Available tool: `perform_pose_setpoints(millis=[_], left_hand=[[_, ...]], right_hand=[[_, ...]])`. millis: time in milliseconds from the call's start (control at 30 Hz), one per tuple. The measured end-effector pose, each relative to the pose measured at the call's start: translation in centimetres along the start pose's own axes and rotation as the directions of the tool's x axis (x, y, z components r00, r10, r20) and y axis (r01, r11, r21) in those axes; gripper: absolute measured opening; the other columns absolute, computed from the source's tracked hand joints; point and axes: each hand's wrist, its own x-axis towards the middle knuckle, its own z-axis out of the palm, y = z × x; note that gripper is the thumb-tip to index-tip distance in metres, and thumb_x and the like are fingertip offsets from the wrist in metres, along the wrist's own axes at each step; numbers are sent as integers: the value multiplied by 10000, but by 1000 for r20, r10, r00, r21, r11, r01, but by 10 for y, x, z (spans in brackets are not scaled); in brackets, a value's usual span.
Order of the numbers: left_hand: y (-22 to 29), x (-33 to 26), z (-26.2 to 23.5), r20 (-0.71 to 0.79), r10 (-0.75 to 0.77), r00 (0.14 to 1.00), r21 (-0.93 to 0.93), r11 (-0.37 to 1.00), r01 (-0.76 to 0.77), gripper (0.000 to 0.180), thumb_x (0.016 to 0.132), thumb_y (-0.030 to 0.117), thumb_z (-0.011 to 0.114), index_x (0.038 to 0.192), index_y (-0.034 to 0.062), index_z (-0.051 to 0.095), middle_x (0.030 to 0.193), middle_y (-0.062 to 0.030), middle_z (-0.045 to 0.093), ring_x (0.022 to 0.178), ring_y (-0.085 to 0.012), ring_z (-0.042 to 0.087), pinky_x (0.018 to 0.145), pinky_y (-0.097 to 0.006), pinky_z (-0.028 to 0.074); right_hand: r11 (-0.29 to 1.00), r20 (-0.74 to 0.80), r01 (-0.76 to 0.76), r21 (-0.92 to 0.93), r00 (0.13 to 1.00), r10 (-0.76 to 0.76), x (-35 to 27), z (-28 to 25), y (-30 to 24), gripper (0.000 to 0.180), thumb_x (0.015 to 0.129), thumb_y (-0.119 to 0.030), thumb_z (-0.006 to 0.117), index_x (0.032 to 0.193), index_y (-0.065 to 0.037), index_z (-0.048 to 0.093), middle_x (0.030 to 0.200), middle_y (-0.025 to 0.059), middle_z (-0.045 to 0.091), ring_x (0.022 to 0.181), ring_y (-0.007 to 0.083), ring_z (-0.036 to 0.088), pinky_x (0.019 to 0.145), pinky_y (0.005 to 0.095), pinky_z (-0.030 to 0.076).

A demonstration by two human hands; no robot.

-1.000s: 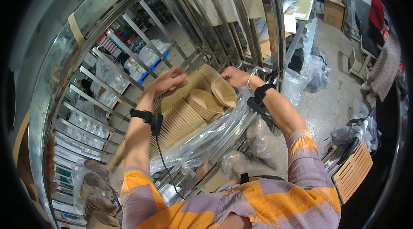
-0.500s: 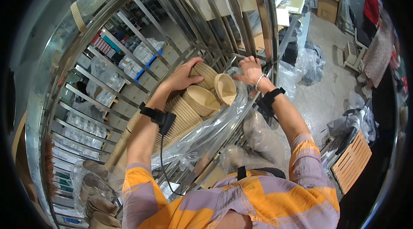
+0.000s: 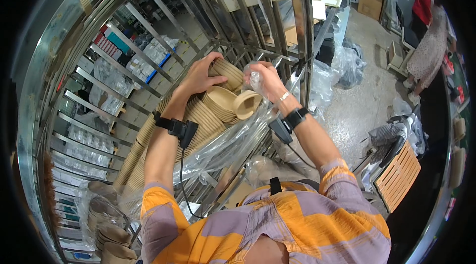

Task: Inserting paper forms or padding into pink sneakers on a factory assembly line.

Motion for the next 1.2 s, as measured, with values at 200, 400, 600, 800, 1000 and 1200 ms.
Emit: perform_pose_setpoints(millis=[200, 400, 600, 800, 1000, 1200], left_hand=[[-6, -12, 1, 25, 110, 994, -43, 993, -109, 802, 714, 303, 783, 1377, 73, 394, 1220, -196, 585, 1132, -370, 566, 934, -429, 446], [-25, -77, -75, -30, -104, 994, 68, 992, 106, 910, 789, 544, 680, 1448, 34, 314, 1451, -235, 382, 1326, -335, 409, 1094, -389, 338], [-137, -454, -166, -806, -526, 271, 62, 381, 923, 545, 823, 502, 659, 1004, -12, 661, 1027, -221, 657, 983, -349, 638, 811, -407, 507], [-113, -559, -116, -588, -788, -182, -221, -60, 973, 715, 836, 599, 572, 1091, -65, 641, 1143, -280, 620, 1098, -401, 593, 876, -431, 475], [-61, -573, -114, -527, -841, -120, -516, 205, 831, 577, 884, 496, 587, 945, -70, 682, 838, -169, 686, 771, -198, 621, 692, -344, 479], [-2, -549, -113, -681, -732, -9, -573, 525, 630, 441, 904, 395, 613, 983, -29, 704, 837, -73, 678, 816, -135, 584, 747, -294, 458]], right_hand=[[687, 372, 475, -550, 876, -308, -32, 39, 11, 574, 840, -106, 639, 1375, -33, 444, 1061, 107, 656, 939, 198, 629, 860, 306, 496], [764, 424, 391, -513, 889, -170, -17, 23, 9, 516, 678, 12, 582, 1194, 19, 596, 1106, 71, 646, 992, 160, 609, 878, 273, 475], [795, 425, 364, -484, 893, -150, -5, 25, 19, 528, 628, 33, 535, 1149, 31, 622, 1060, 76, 662, 930, 174, 626, 829, 257, 483], [845, 314, 335, -418, 926, -212, 35, -3, 27, 491, 616, 19, 524, 1094, 40, 637, 1011, 77, 665, 902, 180, 631, 823, 248, 485], [785, 447, 422, -454, 870, -208, 17, 16, 21, 513, 582, -49, 560, 1082, 37, 642, 1019, 80, 668, 929, 200, 631, 870, 292, 484], [876, 472, 348, -336, 866, -163, 28, -12, 15, 300, 605, -17, 541, 889, 7, 634, 997, 85, 651, 904, 200, 622, 827, 279, 488]])
